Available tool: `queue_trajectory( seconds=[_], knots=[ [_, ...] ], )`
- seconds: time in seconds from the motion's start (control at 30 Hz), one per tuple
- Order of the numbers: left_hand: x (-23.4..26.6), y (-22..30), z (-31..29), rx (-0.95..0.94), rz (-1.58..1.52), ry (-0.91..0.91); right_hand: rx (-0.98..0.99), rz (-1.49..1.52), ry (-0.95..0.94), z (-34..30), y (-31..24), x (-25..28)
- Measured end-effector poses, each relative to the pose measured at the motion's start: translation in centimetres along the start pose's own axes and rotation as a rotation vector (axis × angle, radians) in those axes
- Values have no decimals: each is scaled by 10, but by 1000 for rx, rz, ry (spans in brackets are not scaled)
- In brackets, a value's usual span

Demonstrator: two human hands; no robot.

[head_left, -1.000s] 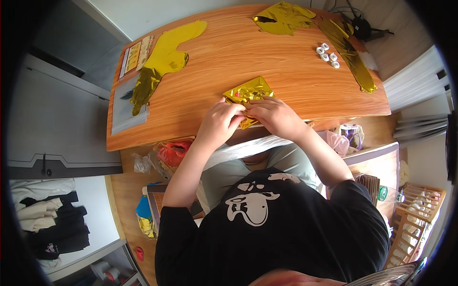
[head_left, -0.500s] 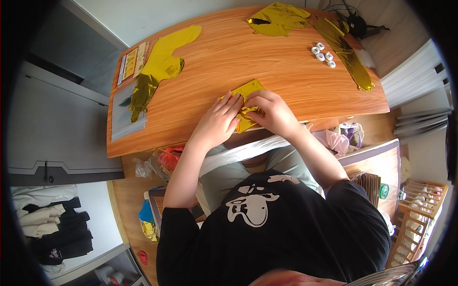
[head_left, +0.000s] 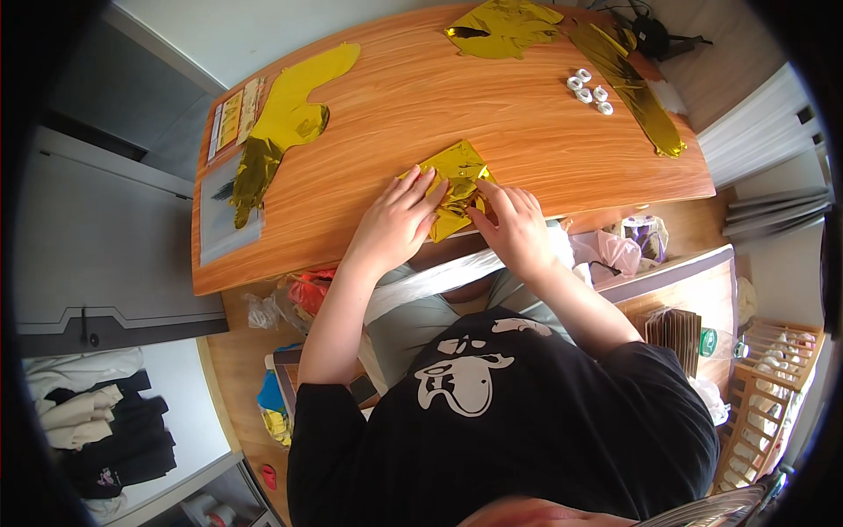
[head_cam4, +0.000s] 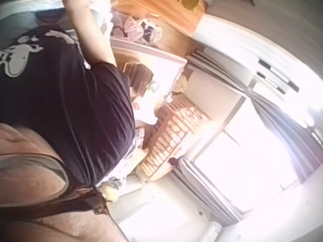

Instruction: The person folds a foil balloon into a square by hand, places it onto a cardboard backing card, and slides both into a clear plastic packaging sleeve.

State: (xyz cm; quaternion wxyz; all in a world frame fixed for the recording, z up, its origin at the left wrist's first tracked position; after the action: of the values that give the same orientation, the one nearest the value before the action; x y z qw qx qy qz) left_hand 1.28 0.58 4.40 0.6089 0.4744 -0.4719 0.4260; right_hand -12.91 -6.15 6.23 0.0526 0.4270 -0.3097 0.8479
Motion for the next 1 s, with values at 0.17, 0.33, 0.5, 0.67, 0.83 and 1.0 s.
queue_trajectory(
  seconds=[0.17,0.33,0.5,0.67,0.83,1.0],
  knots=[
    [-2,-5,1,23,-24,-17,250,-392,-145,0,-22,-6],
    [-1,-10,-3,40,-1,-10,392,-404,-269,-5,-25,-21],
    [0,-9,-2,8,-29,25,380,-462,-268,-11,-25,-29],
    [19,-37,-7,82,-158,22,417,-445,-214,-6,-31,-22],
    [104,-224,-3,469,-305,220,424,-444,-256,-14,-27,-3],
    [147,-423,-65,923,57,383,483,-427,-244,-12,-40,2]
  ],
)
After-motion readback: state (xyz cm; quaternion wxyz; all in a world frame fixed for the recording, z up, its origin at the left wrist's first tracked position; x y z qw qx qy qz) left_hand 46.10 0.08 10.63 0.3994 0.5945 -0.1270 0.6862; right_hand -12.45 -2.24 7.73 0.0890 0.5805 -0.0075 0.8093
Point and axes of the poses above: each hand's wrist, its own z-axis towards the middle knuckle, its own x-axis out of the back of the hand, y = z × x, the point moved 10 cm from there along z, towards the middle knuckle, and after that the axes turned 9 degrees about -y, right-handed, at the moved point
